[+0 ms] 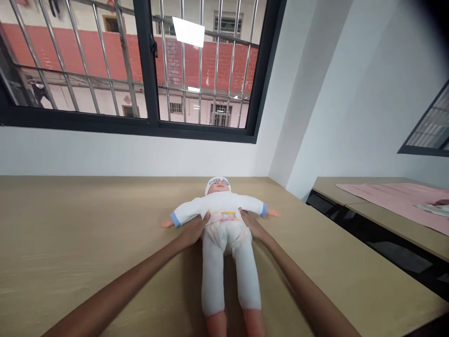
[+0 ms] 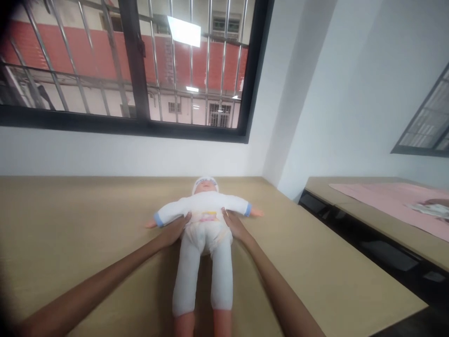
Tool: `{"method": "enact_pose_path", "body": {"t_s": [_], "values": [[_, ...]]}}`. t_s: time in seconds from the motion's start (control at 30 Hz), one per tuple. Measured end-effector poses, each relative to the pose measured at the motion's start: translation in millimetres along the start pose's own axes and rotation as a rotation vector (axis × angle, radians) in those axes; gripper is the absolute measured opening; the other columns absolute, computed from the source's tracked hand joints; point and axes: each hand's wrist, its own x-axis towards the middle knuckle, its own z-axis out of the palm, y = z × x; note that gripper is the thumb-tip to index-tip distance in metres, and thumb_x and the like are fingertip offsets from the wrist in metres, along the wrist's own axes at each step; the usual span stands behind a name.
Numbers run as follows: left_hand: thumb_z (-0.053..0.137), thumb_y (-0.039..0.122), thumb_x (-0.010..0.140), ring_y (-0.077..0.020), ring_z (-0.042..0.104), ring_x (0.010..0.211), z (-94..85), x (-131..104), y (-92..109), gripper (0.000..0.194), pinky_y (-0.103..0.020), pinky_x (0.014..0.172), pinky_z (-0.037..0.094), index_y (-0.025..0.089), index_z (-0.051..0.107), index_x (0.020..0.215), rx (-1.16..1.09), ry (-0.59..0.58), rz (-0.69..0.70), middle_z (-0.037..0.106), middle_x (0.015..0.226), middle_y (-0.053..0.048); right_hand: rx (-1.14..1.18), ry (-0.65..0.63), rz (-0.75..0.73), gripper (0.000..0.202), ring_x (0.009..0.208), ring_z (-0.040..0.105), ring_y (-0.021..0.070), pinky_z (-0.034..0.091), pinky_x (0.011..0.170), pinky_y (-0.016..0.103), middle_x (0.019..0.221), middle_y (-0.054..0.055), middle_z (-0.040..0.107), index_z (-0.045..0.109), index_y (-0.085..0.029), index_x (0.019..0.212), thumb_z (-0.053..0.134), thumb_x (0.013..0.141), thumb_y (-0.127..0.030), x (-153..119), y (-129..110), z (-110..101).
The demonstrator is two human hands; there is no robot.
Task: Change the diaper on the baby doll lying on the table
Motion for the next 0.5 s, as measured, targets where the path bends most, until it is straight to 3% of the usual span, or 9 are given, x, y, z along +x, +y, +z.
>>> {"method": "enact_pose_path", "body": {"t_s": [0.13, 0.3, 0.43, 0.5], "values": [[0.024, 0.052, 0.092, -0.0237, 0.044, 0.123, -15.0, -19.0, 49.1, 0.055, -0.038, 0.105, 0.03, 0.016, 0.045, 0.128, -0.053, 0.012, 0.038, 0.05, 0.131, -0.01, 0.029, 0.077, -0.07, 0.058, 0.128, 0.037, 0.0231, 0.024, 0.107, 0.033, 0.136, 0.009, 0.044, 0.051, -0.018, 0.124, 0.024, 0.091, -0.057, -30.6, -19.2, -14.8], [0.022, 0.051, 0.092, -0.0253, 0.047, 0.119, -28.3, -54.6, 104.4, 0.055, -0.037, 0.102, 0.035, 0.016, 0.047, 0.127, -0.026, 0.08, 0.138, 0.054, 0.127, -0.008, 0.199, 0.221, -0.105, 0.058, 0.126, 0.04, 0.0249, 0.026, 0.107, 0.042, 0.13, 0.007, 0.051, 0.053, -0.022, 0.123, 0.033, 0.086, -0.061, -84.0, -40.2, -31.6], [0.015, 0.053, 0.092, -0.0264, 0.04, 0.125, -16.5, -98.1, 129.4, 0.06, -0.038, 0.106, 0.031, 0.019, 0.048, 0.129, -0.155, 0.073, 0.269, 0.046, 0.135, -0.007, 0.543, 0.372, -0.114, 0.068, 0.122, 0.046, 0.0251, 0.037, 0.102, 0.04, 0.131, 0.005, 0.051, 0.044, -0.024, 0.133, 0.029, 0.083, -0.068, -139.1, -46.0, -26.9], [0.022, 0.054, 0.091, -0.0275, 0.042, 0.123, -2.3, -127.5, 135.7, 0.056, -0.039, 0.103, 0.036, 0.02, 0.047, 0.129, -0.171, 0.04, 0.263, 0.048, 0.133, -0.007, 0.573, 0.433, -0.104, 0.076, 0.115, 0.052, 0.0264, 0.044, 0.096, 0.041, 0.125, 0.005, 0.056, 0.042, -0.025, 0.135, 0.021, 0.08, -0.074, -167.0, -48.2, -22.1]]}}
